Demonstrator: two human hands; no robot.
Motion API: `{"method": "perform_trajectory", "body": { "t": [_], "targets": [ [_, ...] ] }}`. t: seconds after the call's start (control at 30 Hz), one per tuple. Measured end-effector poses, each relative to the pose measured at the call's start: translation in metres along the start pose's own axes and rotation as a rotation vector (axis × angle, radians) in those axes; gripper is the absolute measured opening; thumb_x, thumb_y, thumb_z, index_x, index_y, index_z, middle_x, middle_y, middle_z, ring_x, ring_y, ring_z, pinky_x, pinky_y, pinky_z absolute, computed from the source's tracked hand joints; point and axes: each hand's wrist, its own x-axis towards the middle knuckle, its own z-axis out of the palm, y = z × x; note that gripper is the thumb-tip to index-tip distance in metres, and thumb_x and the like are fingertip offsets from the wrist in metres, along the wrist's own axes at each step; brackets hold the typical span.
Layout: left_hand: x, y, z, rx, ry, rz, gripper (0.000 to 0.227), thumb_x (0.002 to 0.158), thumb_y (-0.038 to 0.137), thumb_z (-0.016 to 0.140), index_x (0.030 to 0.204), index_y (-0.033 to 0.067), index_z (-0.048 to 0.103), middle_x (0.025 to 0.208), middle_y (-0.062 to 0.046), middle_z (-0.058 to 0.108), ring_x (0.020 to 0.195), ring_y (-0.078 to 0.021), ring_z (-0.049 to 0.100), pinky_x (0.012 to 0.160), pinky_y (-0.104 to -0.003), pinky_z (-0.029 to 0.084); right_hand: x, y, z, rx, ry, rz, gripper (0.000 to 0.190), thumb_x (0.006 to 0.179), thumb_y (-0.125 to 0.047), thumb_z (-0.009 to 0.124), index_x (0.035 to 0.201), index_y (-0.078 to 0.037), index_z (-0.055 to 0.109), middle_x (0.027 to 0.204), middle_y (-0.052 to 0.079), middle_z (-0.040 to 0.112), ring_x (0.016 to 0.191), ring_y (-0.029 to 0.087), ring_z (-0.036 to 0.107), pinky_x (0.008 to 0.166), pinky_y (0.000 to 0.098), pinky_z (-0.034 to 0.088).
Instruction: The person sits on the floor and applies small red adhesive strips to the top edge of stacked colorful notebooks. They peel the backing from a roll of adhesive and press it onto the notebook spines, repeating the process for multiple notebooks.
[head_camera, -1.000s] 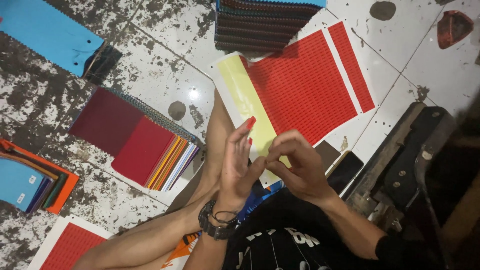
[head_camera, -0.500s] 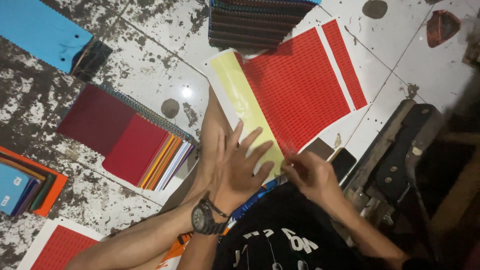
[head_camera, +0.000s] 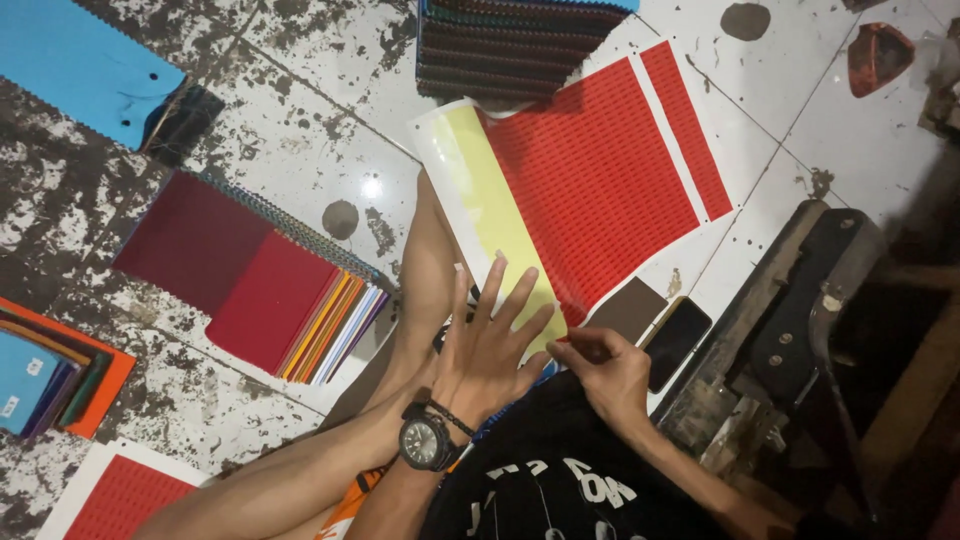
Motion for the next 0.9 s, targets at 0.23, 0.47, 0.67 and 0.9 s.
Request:
{"method": "perform_trajectory", "body": {
  "t": [0.23,0.47,0.67,0.9],
  "targets": [
    [0.0,-0.002,0.003,0.028,0.05,0.021,0.06,0.085,0.054,0.057,0.14,0.0304,0.058,0.163,-0.005,0.033,0.154,-0.0403,0.013,0.12,-0.068,0.006,-0.002,0.004,0.004,0.04,0.049,-0.025,0.031,0.068,-0.02,0.096,0.094,-0.01,0.083,0.077,0.012,0.079,0.064,0.019,0.069,0.061,0.0324,0.055],
    [0.0,-0.003,0.005,-0.136,0.352,0.007,0.064,0.08,0.056,0.066,0.137,0.0266,0.059,0.154,-0.006,0.046,0.148,-0.04,0.031,0.12,-0.067,0.011,0.015,0.053,-0.003,-0.152,0.019,-0.726,0.016,0.08,-0.033,0.082,0.085,-0.018,0.081,0.093,0.001,0.077,0.077,0.022,0.074,0.068,0.0309,0.057],
    [-0.023,-0.013,-0.042,-1.135,0.592,-0.001,0.042,0.101,0.028,0.052,0.137,0.0063,0.051,0.148,-0.018,0.049,0.145,-0.0375,0.045,0.123,-0.053,0.039,0.018,-0.023,-0.009,0.158,-0.289,-0.553,0.016,0.08,-0.004,0.078,0.094,-0.006,0.071,0.088,0.004,0.077,0.08,0.012,0.074,0.075,0.0228,0.058],
    [-0.051,-0.031,-0.082,-1.727,0.903,-0.252,0.083,0.088,0.062,0.06,0.142,0.0062,0.032,0.144,-0.023,0.042,0.136,-0.0367,0.05,0.116,-0.051,0.045,-0.009,-0.154,0.028,0.666,-1.067,-0.788,0.011,0.091,0.0,0.07,0.096,-0.003,0.06,0.116,0.011,0.056,0.106,0.026,0.065,0.095,0.0366,0.059]
  ]
}}
